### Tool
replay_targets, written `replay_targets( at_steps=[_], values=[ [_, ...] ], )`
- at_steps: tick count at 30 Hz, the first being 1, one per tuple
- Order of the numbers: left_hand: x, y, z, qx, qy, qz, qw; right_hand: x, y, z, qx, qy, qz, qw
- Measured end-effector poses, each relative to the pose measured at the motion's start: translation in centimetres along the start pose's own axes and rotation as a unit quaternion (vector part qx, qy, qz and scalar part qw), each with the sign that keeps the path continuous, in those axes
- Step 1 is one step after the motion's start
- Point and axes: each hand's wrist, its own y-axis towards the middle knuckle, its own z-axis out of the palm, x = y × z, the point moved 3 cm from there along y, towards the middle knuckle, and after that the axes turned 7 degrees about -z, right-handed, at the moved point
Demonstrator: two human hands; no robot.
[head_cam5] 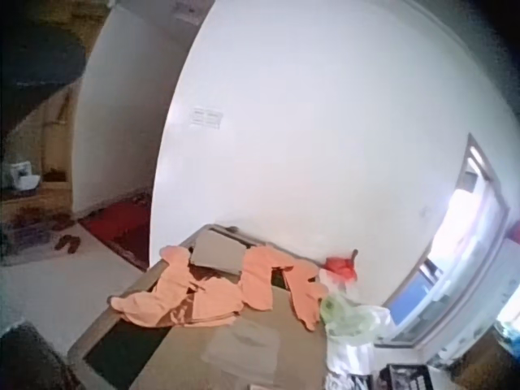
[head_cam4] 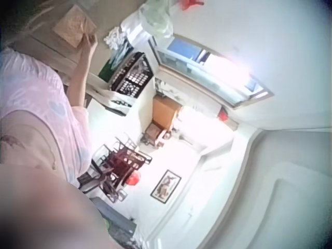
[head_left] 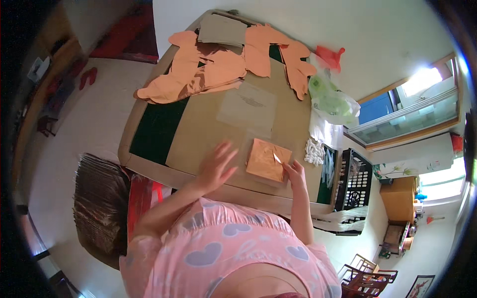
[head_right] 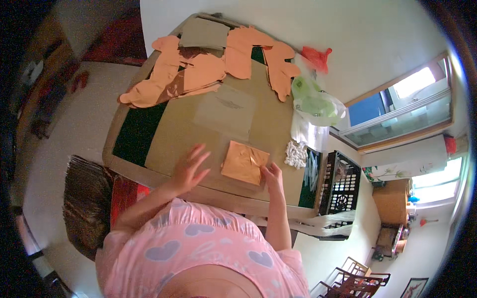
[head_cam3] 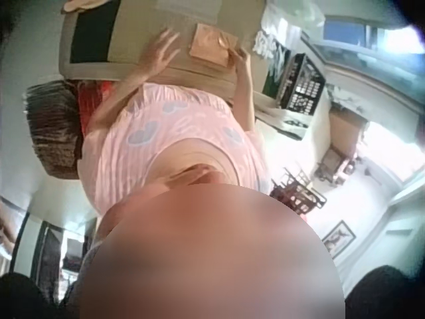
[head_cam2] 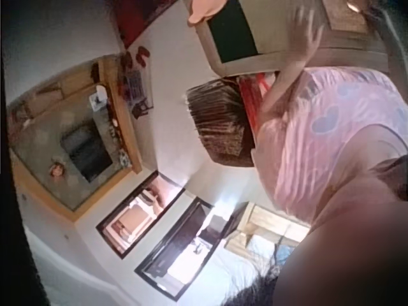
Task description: Folding metallic balloons and inserting them into plastic sleeves with cardboard backings.
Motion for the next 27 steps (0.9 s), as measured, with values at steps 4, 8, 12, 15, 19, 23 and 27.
replay_targets(
  at_steps=[4, 8, 12, 15, 19, 23, 27],
  values=[
    [1.4, -8.9, -6.2, -0.079, 0.038, -0.148, 0.985, -1.7, -2.8, -2.8, -0.028, 0.008, 0.008, 1.0],
    [1.9, -11.9, -8.7, -0.208, 0.095, -0.245, 0.942, -1.1, -3.4, -2.0, -0.019, 0.067, 0.012, 0.998],
    [1.6, -7.0, -7.5, -0.161, -0.032, -0.276, 0.947, 0.0, -2.1, -0.1, 0.004, 0.077, -0.009, 0.997],
    [2.0, -2.5, -4.3, -0.116, -0.061, -0.188, 0.973, 0.7, -2.1, 1.7, 0.021, 0.121, -0.023, 0.992],
    [2.1, 4.9, -0.1, -0.037, 0.022, -0.049, 0.998, -1.8, -1.8, 0.1, -0.013, 0.117, -0.031, 0.993],
    [6.5, 11.2, 4.7, -0.028, 0.128, 0.047, 0.99, -1.8, -3.3, -1.4, -0.065, 0.099, -0.033, 0.992],
    [8.9, 14.7, 7.0, 0.038, 0.18, 0.094, 0.978, -0.7, -4.2, -1.2, -0.103, 0.111, -0.025, 0.988]
  ],
)
